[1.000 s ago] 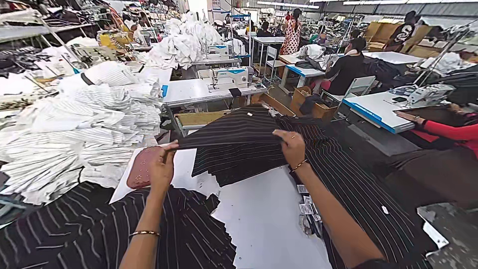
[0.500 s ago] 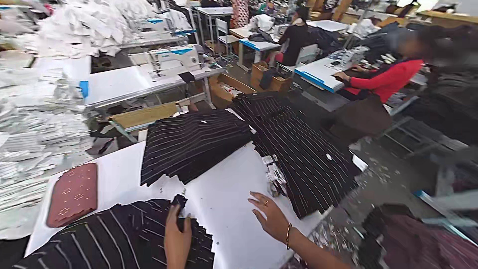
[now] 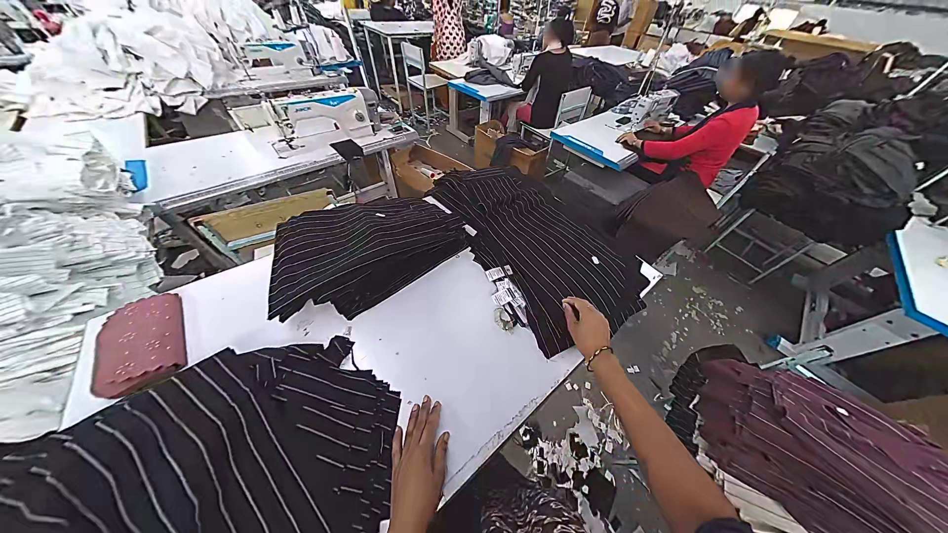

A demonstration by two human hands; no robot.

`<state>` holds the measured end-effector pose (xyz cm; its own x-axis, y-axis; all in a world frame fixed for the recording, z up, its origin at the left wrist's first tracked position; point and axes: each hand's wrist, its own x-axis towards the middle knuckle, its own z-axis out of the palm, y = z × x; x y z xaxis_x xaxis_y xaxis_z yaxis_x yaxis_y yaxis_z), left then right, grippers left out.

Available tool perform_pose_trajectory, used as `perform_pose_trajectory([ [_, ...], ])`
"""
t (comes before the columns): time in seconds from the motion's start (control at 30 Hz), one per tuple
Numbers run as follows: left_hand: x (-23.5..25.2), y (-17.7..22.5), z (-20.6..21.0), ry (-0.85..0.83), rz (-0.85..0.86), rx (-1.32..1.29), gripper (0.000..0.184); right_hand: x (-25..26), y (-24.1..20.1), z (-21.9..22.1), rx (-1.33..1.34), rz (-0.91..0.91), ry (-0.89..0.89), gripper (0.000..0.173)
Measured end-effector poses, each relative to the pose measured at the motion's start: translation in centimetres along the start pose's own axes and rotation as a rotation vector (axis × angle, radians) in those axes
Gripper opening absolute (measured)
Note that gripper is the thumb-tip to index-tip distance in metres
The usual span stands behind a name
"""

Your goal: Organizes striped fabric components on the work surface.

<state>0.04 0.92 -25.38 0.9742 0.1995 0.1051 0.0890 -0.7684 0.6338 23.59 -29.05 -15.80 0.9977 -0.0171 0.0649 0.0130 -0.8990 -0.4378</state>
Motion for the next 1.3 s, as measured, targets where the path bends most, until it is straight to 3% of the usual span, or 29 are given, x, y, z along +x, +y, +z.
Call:
perform_pose_trajectory([
  [0.1, -1.9, -0.5, -0.1, 0.003, 0.014, 0.001, 0.048, 0.6, -0.1, -0.2, -0.07, 0.022, -0.122, 0.05],
  [0.23, -3.1, -0.4, 0.2, 0.03, 0.026, 0.02, 0.047, 1.4, -0.8, -1.0, -0.163, 0.036, -0.162, 0.041],
  [0.5, -3.3, -0.5, 0.7, 0.105, 0.071, 0.058, 0.046, 2.7, -1.2, -3.6, -0.132, 0.063, -0.256, 0.041],
  [0.63, -3.2, -0.5, 0.9, 0.1, 0.079, 0.099, 0.049, 1.8, -2.1, -1.7, -0.161, 0.016, -0.305, 0.057],
  [0.73, -3.3, -0.6, 1.1, 0.104, 0.079, 0.123, 0.049, 1.9, -2.5, -1.3, -0.205, 0.039, -0.281, 0.042],
  [0.87, -3.4, -0.6, 1.0, 0.117, 0.082, 0.132, 0.05, 3.2, -1.9, -3.0, -0.162, 0.07, -0.303, 0.04],
  [0.93, -3.4, -0.5, 1.0, 0.12, 0.081, 0.133, 0.05, 3.9, -1.6, -4.3, -0.11, 0.082, -0.227, 0.042],
  [1.03, -3.4, -0.5, 1.1, 0.13, 0.08, 0.124, 0.049, 3.8, -2.3, -7.5, 0.049, 0.059, 0.059, 0.043],
  [1.13, -3.5, -0.7, 1.1, 0.144, 0.069, 0.078, 0.048, 1.0, -2.7, -10.2, 0.277, -0.106, 0.238, 0.035],
  [1.23, -2.8, -0.1, 0.5, 0.143, 0.018, -0.136, 0.043, -5.5, -2.8, -9.4, 0.447, -0.27, 0.022, 0.032],
  [1.3, -1.1, 1.6, -0.4, 0.175, 0.015, -0.258, 0.041, -11.6, -3.5, -6.4, 0.57, -0.336, -0.287, 0.026],
])
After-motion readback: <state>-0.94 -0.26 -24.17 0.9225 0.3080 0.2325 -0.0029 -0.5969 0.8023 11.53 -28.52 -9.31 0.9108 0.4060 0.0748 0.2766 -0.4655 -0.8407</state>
